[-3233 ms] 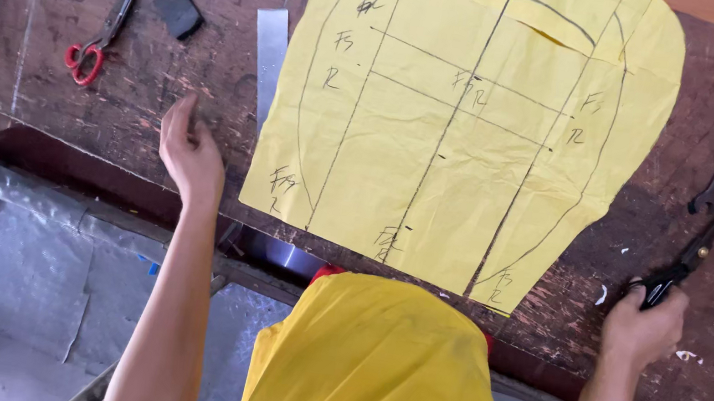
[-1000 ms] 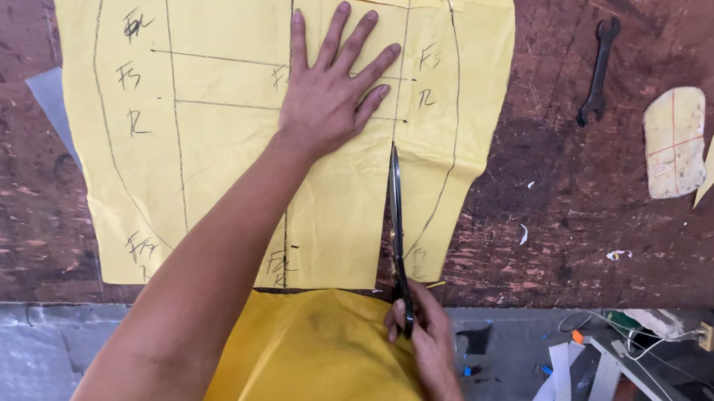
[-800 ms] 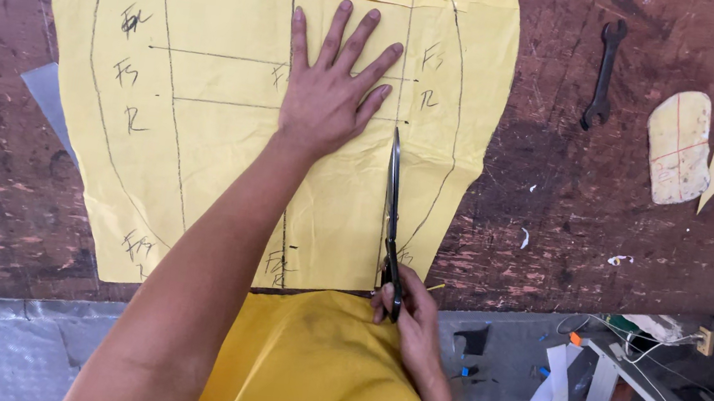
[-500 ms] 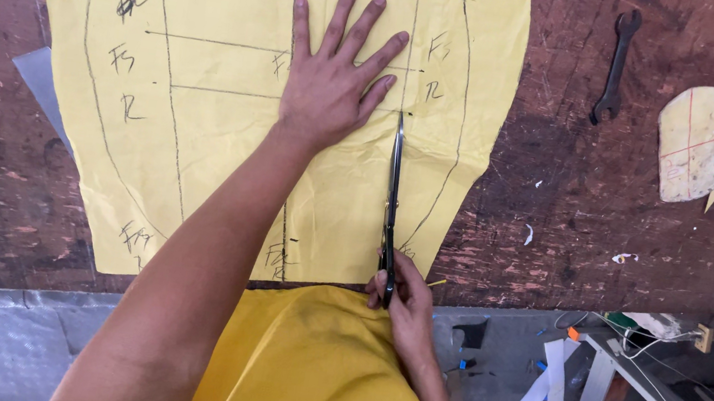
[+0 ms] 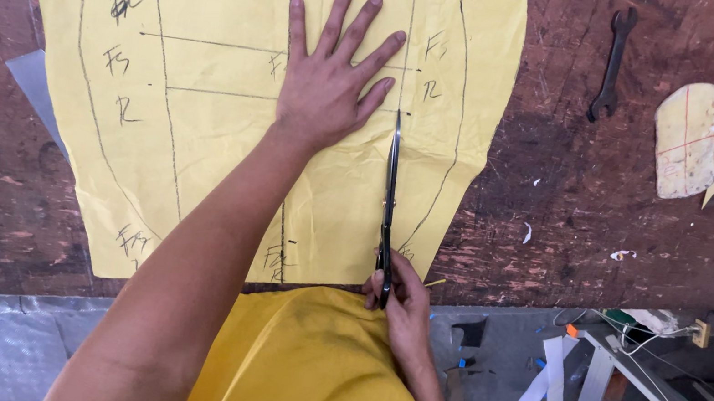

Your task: The person uses shears to cut along marked lines on yellow paper patterns laid on a wooden workbench. They reposition the paper and shears multiple times to follow curved and straight lines, then set the cut pieces aside.

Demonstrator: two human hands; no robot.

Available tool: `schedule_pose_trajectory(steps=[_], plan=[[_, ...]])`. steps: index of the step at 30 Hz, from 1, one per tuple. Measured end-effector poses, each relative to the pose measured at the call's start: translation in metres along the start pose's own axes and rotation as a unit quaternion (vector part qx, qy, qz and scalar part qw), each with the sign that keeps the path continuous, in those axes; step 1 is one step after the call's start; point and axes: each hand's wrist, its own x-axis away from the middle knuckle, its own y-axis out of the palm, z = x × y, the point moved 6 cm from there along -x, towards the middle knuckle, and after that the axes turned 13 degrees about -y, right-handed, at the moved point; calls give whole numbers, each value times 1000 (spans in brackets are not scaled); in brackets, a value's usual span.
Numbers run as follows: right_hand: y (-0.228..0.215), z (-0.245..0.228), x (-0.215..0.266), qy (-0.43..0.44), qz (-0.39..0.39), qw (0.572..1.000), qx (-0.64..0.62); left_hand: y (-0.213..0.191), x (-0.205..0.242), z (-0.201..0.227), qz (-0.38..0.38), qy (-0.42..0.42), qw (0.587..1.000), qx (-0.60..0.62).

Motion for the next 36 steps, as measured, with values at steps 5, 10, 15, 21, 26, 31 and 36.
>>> schedule_pose_trajectory(steps=[5, 10, 15, 21, 26, 31, 36], plan=[[-4, 13, 7, -11, 14, 1000, -17, -2, 0, 4, -6, -4, 1000, -3], [1, 15, 0, -5, 21, 1000, -17, -13, 0, 2, -13, -12, 999, -30], [-3, 17, 4, 3, 23, 1000, -17, -1, 1, 5, -6, -5, 1000, -23], [-1, 12, -6, -16, 21, 999, -32, 2, 1, 1, 17, 6, 1000, 11], [4, 1, -11, -2, 26, 999, -35, -5, 4, 1, 20, 8, 999, 27], [4, -3, -12, 15, 36, 999, -6, -5, 6, 2, 32, 14, 999, 19], [7, -11, -22, 4, 25, 999, -32, -6, 3, 1, 32, 14, 999, 20]])
